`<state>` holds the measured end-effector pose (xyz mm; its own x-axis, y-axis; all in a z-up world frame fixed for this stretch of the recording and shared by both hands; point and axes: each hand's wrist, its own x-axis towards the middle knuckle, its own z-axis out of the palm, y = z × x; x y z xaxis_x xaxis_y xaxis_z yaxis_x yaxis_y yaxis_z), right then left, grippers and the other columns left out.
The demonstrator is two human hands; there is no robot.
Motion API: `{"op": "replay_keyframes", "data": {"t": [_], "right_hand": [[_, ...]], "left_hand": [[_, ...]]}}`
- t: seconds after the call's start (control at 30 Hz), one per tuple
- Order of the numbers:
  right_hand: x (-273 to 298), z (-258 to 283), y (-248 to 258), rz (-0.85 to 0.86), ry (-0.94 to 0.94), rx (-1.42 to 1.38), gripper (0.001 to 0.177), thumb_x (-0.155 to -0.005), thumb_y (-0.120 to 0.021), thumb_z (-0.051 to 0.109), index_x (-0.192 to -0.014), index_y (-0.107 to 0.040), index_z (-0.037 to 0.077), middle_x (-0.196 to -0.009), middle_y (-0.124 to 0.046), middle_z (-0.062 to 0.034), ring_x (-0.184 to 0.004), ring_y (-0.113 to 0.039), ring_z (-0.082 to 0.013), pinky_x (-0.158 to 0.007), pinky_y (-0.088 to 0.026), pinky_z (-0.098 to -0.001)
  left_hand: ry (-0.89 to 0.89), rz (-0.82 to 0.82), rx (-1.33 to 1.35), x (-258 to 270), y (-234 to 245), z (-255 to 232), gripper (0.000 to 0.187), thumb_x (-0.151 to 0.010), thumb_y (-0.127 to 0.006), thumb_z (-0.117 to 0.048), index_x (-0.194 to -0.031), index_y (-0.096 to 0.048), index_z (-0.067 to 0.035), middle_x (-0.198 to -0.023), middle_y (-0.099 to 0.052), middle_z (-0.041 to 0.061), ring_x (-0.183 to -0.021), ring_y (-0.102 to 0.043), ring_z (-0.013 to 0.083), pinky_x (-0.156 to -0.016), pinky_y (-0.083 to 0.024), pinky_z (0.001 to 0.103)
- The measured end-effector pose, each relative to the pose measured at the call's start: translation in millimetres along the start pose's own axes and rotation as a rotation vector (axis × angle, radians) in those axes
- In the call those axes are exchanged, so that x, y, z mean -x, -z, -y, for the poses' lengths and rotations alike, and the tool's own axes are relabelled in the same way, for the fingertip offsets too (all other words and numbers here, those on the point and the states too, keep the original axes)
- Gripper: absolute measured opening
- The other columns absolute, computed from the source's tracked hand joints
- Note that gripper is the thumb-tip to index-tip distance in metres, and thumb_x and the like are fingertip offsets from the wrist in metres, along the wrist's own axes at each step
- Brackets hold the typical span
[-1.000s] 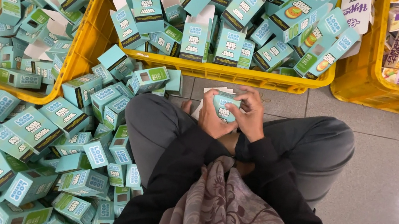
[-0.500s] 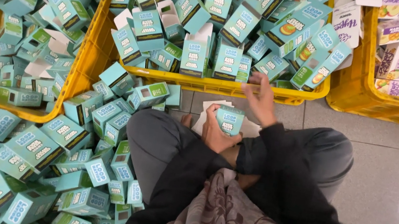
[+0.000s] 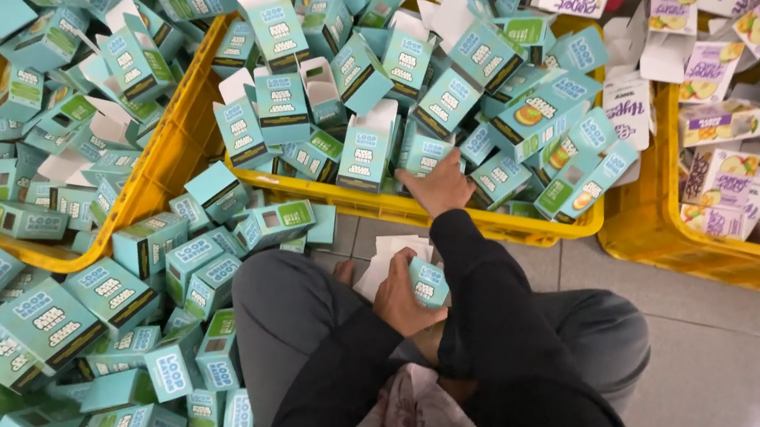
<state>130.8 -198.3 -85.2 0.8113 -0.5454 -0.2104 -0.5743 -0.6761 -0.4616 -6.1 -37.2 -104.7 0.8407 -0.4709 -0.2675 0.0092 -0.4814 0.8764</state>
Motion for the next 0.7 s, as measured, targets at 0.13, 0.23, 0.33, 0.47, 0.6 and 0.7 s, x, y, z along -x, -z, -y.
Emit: {"op": "replay_keyframes", "data": {"t": [0.13,0.23,0.33,0.47,0.6,0.7], "right_hand": [[-24,-36,7,0.092,-0.083,-0.281,0.131,-0.073,-0.078,0.078,-0.158,-0.021,-0.003,-0.141,-0.056,-0.0285,-0.125,-0.062,-0.0438,-0.100,-0.052,-0.0549],[1,-33,49,0.313,-0.245,-0.602,0.123,-0.076,-0.084,0.068,-0.162,-0.027,0.000,-0.159,-0.035,-0.0297,-0.141,-0.047,-0.0458,-0.100,-0.056,-0.0536],[31,-42,88,0.507,-0.269,-0.849,0.069,-0.079,-0.079,0.058,-0.117,-0.058,0.004,-0.074,-0.036,0.0050,-0.057,-0.044,-0.0144,-0.066,-0.047,-0.0405],[55,-80,79,0.434,-0.071,-0.787,0.086,-0.080,-0.083,0.045,-0.144,-0.050,-0.002,-0.132,-0.056,-0.0251,-0.109,-0.059,-0.0393,-0.080,-0.056,-0.0487],[75,-93,55,-0.082,0.438,-0.792,0.098,-0.062,-0.091,0.005,-0.146,-0.042,-0.002,-0.132,-0.057,-0.0309,-0.124,-0.058,-0.0482,-0.105,-0.047,-0.0564],[82,-81,51,-0.240,0.506,-0.819,0.090,-0.065,-0.086,-0.007,-0.141,-0.037,-0.004,-0.130,-0.053,-0.0344,-0.126,-0.055,-0.0537,-0.108,-0.045,-0.0604]], "left_hand": [[0.014,-0.019,-0.019,-3,-1,2,0.106,-0.057,-0.094,-0.032,-0.139,-0.029,-0.018,-0.137,-0.051,0.017,-0.121,-0.061,0.0529,-0.101,-0.053,0.066],[0.009,0.001,0.035,2,3,-4,0.107,-0.061,-0.093,-0.035,-0.143,-0.027,-0.015,-0.139,-0.050,0.020,-0.124,-0.058,0.0543,-0.103,-0.050,0.068],[0.053,-0.029,0.040,2,1,-4,0.105,-0.069,-0.091,-0.037,-0.148,-0.025,-0.017,-0.139,-0.052,0.019,-0.127,-0.058,0.0522,-0.104,-0.050,0.066],[-0.035,-0.005,0.019,0,-5,7,0.072,-0.095,-0.062,-0.031,-0.155,-0.027,-0.011,-0.137,-0.051,0.028,-0.126,-0.056,0.0568,-0.101,-0.048,0.068],[-0.033,-0.024,-0.012,2,-8,12,0.068,-0.097,-0.055,-0.029,-0.157,-0.031,-0.007,-0.140,-0.049,0.027,-0.129,-0.054,0.0556,-0.106,-0.045,0.067],[-0.061,-0.061,0.029,3,-7,13,0.068,-0.097,-0.058,-0.025,-0.156,-0.032,-0.005,-0.140,-0.046,0.026,-0.130,-0.052,0.0558,-0.107,-0.043,0.068]]}}
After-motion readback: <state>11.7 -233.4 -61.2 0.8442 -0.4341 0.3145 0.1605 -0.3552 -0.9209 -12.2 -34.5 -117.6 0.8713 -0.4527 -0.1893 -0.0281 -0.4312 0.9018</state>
